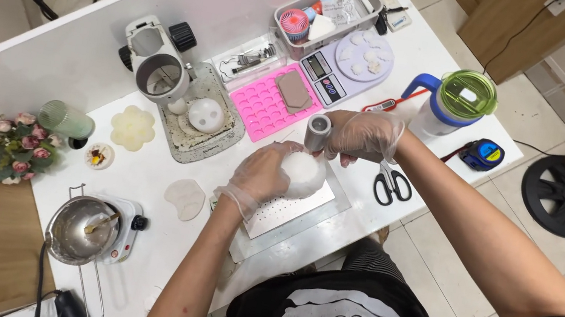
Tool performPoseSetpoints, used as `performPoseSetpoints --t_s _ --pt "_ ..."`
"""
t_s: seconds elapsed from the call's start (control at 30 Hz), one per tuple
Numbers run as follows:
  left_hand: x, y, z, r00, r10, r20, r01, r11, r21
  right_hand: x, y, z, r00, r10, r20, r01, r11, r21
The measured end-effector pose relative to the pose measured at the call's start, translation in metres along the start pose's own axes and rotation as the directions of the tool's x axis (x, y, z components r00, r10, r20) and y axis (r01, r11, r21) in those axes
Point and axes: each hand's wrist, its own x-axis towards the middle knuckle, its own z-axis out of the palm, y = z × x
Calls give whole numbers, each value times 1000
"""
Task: Demolding small spherical wax parts from a silicone mold in a candle studio.
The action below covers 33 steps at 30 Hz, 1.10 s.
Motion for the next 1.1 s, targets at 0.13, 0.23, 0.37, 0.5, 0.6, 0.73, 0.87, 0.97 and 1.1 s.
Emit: performPoseSetpoints --t_s 0.13,0.23,0.37,0.5,0.6,0.73,0.87,0.97,1.1 --pt "-4 -1 -8 1000 9 8 -9 1000 10 -2 -7 -2 1000 -8 21 10 996 -91" --pt "-3 -5 -11 998 33 54 -33 999 -2 -1 -11 -3 999 22 37 -15 986 -164" --pt "-3 1 -17 994 40 100 -44 998 41 5 -11 -5 997 21 69 -10 986 -164" --pt "-1 5 -20 986 -27 167 15 997 70 1 -16 -7 994 51 92 -37 989 -145" --pt "5 -19 -11 989 36 145 -47 997 69 7 -12 -11 989 53 136 -29 984 -174" --pt "0 1 -19 982 -49 181 28 993 115 12 -10 -12 985 17 173 15 983 -181" --pt "-4 6 -22 983 -66 173 45 991 126 15 -12 -8 988 -11 151 44 976 -215" --pt "-5 7 -23 985 -48 166 29 993 110 17 -11 -8 989 -36 144 64 979 -193" --pt "-7 -6 -19 990 2 143 18 990 -137 5 -18 -2 999 -19 46 28 978 -208"
